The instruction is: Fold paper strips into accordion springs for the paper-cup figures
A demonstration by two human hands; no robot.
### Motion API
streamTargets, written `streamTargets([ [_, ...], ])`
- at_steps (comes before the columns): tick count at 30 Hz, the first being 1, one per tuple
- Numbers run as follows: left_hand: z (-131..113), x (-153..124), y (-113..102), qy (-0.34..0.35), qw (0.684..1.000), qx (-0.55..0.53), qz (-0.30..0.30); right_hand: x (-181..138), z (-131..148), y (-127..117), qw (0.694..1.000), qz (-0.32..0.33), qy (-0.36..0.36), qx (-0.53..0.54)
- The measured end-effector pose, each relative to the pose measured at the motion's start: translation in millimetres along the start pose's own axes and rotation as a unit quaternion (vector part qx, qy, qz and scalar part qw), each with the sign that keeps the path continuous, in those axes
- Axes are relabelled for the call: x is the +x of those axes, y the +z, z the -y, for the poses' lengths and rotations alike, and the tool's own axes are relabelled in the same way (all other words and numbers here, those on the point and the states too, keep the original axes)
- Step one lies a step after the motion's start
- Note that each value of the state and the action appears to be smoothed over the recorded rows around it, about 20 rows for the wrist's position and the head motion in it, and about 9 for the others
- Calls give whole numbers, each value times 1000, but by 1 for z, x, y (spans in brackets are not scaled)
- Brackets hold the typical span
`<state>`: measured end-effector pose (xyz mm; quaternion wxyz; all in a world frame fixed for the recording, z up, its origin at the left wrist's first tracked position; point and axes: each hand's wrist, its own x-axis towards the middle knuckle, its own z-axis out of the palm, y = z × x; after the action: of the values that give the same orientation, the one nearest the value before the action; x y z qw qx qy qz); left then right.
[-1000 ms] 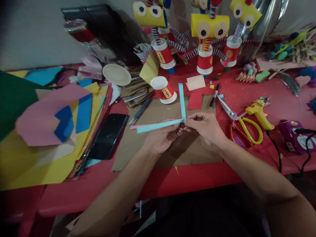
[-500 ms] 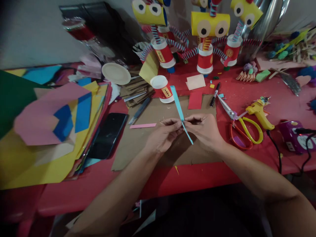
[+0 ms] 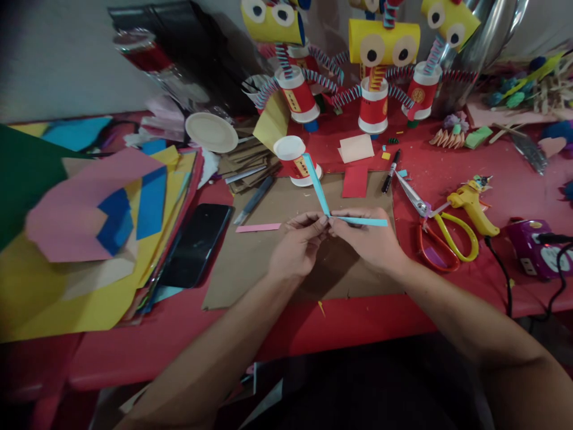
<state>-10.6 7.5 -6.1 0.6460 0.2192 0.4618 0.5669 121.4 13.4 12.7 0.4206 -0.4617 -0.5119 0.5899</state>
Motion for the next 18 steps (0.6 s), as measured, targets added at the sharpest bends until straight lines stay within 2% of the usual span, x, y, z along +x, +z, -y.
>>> streamTargets([
  [6,2,-2,0,-19,1000,3,13,8,-6,0,996,-25,59,63],
  [14,-4,-6,1,-28,999,12,15,10,-5,-1,995,-49,49,69],
  [18,-10,-7,2,-23,999,27,32,12,-1,-4,997,-17,55,51],
])
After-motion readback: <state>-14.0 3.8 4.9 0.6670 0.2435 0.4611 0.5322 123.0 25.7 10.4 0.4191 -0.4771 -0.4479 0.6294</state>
